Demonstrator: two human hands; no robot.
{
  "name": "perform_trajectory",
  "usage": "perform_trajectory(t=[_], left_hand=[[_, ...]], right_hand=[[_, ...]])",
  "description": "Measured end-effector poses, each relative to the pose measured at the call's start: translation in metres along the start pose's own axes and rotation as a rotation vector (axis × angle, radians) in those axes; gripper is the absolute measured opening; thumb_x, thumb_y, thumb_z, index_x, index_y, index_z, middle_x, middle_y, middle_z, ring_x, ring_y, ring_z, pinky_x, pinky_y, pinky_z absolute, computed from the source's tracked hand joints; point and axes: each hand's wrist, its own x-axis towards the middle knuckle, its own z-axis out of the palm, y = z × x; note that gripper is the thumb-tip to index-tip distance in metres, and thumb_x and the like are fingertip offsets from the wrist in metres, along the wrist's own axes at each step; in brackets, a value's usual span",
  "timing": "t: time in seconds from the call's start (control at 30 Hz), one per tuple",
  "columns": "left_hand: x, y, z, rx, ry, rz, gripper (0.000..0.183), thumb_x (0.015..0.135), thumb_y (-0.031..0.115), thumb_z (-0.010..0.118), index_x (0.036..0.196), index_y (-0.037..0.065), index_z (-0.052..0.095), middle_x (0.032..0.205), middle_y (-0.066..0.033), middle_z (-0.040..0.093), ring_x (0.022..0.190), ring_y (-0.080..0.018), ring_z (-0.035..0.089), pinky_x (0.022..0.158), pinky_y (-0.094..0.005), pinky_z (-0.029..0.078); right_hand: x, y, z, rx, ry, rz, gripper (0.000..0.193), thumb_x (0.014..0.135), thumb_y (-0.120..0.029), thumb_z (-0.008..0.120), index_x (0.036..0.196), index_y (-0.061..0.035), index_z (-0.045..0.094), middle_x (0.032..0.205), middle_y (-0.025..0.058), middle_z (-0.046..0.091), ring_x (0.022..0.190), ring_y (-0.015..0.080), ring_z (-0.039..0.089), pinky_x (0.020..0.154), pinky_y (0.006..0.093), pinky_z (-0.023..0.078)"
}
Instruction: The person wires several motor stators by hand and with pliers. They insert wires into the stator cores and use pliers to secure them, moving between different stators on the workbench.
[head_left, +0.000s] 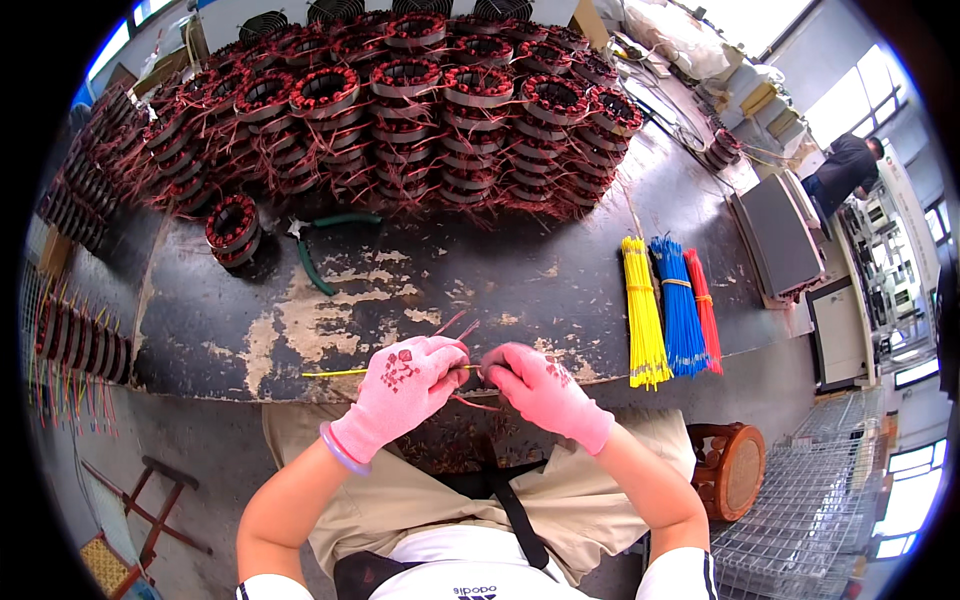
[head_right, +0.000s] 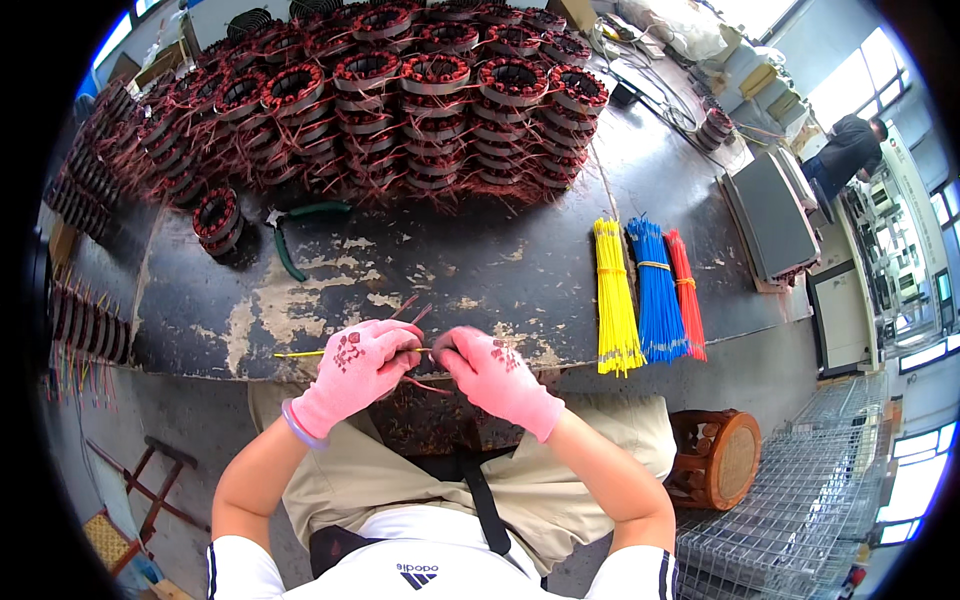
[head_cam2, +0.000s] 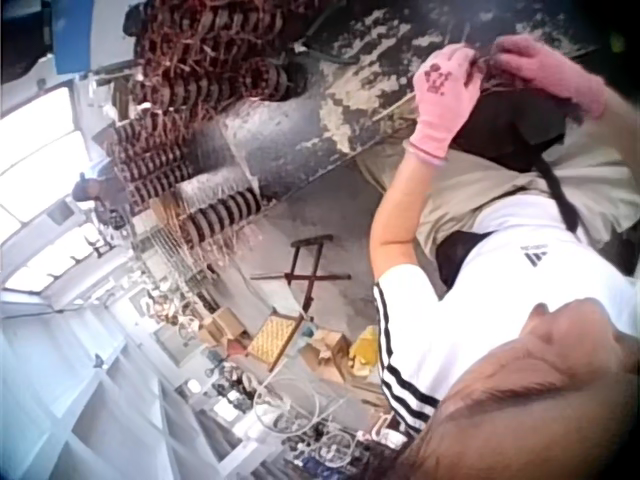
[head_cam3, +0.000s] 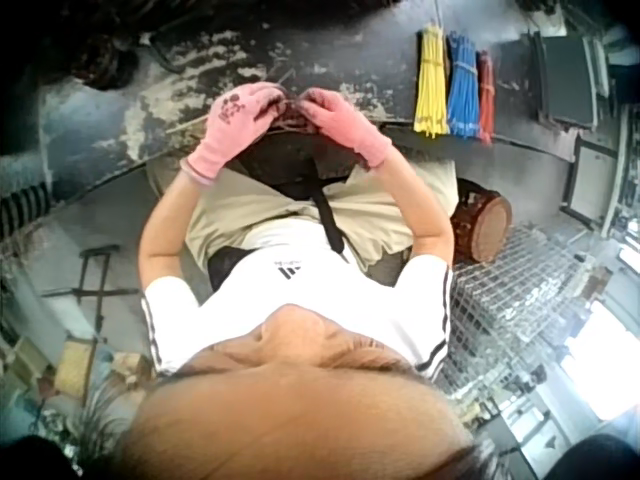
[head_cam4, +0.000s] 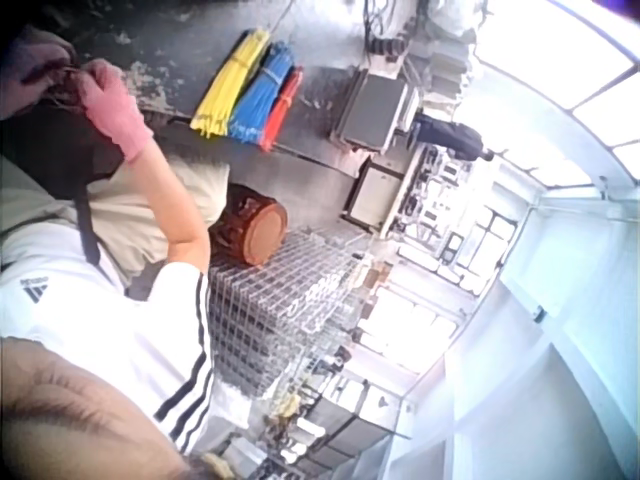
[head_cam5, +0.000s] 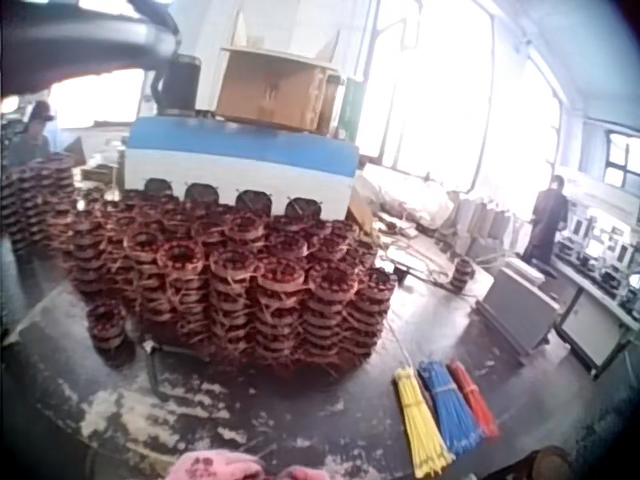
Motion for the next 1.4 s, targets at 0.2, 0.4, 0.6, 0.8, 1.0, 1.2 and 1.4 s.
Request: perform_trajectory(t=[0.2, 0.4, 0.6, 0.8, 1.0, 1.2, 1.4], left_hand=[[0.000, -0.003, 0.002, -0.010, 0.020, 0.004, 0.016, 0.083, 0.013, 0.074, 0.097, 0.010, 0.068, 0.102, -0.0049, 0.072, 0.089, -0.0269, 0.069, 0.076, -0.0387, 0.056], [0.001, -0.003, -0.003, -0.048, -0.050, -0.012, 0.016, 0.083, 0.013, 0.072, 0.098, 0.009, 0.071, 0.107, -0.0044, 0.073, 0.092, -0.0282, 0.069, 0.080, -0.0383, 0.056], [0.002, 0.000, 0.000, -0.052, -0.016, -0.043, 0.015, 0.083, 0.013, 0.073, 0.097, 0.008, 0.071, 0.104, -0.0048, 0.073, 0.092, -0.0276, 0.070, 0.078, -0.0381, 0.057], [0.001, -0.001, 0.000, -0.049, -0.015, -0.019, 0.014, 0.084, 0.012, 0.072, 0.097, 0.009, 0.071, 0.103, -0.0049, 0.073, 0.090, -0.0284, 0.070, 0.077, -0.0388, 0.057], [0.002, 0.001, -0.001, -0.037, -0.023, -0.035, 0.013, 0.084, 0.012, 0.072, 0.097, 0.009, 0.070, 0.104, -0.0047, 0.073, 0.090, -0.0283, 0.070, 0.077, -0.0390, 0.056], [0.002, 0.000, -0.001, -0.025, -0.027, -0.037, 0.013, 0.084, 0.013, 0.072, 0.097, 0.009, 0.071, 0.105, -0.0050, 0.073, 0.091, -0.0283, 0.069, 0.078, -0.0390, 0.056], [0.003, -0.003, 0.000, -0.041, -0.018, -0.020, 0.013, 0.084, 0.013, 0.073, 0.096, 0.008, 0.071, 0.104, -0.0054, 0.073, 0.090, -0.0286, 0.070, 0.077, -0.0388, 0.056]], right_hand=[[0.012, -0.008, -0.001, -0.563, 0.092, -0.383, 0.018, 0.093, -0.017, 0.066, 0.108, -0.0061, 0.065, 0.096, 0.0075, 0.068, 0.083, 0.0227, 0.066, 0.071, 0.0350, 0.052], [0.026, -0.013, -0.009, 0.402, -0.216, 0.411, 0.023, 0.098, -0.029, 0.066, 0.101, -0.0066, 0.068, 0.085, 0.0014, 0.068, 0.073, 0.0088, 0.061, 0.065, 0.0285, 0.051], [-0.001, -0.014, 0.000, -0.813, 0.437, -0.596, 0.034, 0.084, -0.029, 0.078, 0.111, -0.0116, 0.066, 0.097, 0.0045, 0.071, 0.078, 0.0220, 0.069, 0.071, 0.0364, 0.055], [0.004, 0.001, 0.013, -0.024, 0.103, -0.001, 0.017, 0.094, -0.021, 0.067, 0.104, -0.0083, 0.066, 0.090, 0.0058, 0.068, 0.074, 0.0174, 0.065, 0.068, 0.0348, 0.053], [-0.001, -0.008, -0.005, 0.091, -0.107, 0.149, 0.014, 0.098, -0.019, 0.060, 0.104, -0.0078, 0.065, 0.092, 0.0086, 0.067, 0.073, 0.0177, 0.061, 0.066, 0.0321, 0.050], [0.012, -0.007, -0.010, -0.832, 0.100, -0.584, 0.023, 0.087, -0.024, 0.073, 0.104, -0.0109, 0.067, 0.090, 0.0039, 0.066, 0.083, 0.0252, 0.066, 0.072, 0.0390, 0.053], [0.019, -0.003, 0.002, 0.670, -0.136, 0.463, 0.013, 0.091, -0.018, 0.066, 0.095, -0.0058, 0.068, 0.089, 0.0061, 0.070, 0.071, 0.0249, 0.066, 0.063, 0.0363, 0.051]])
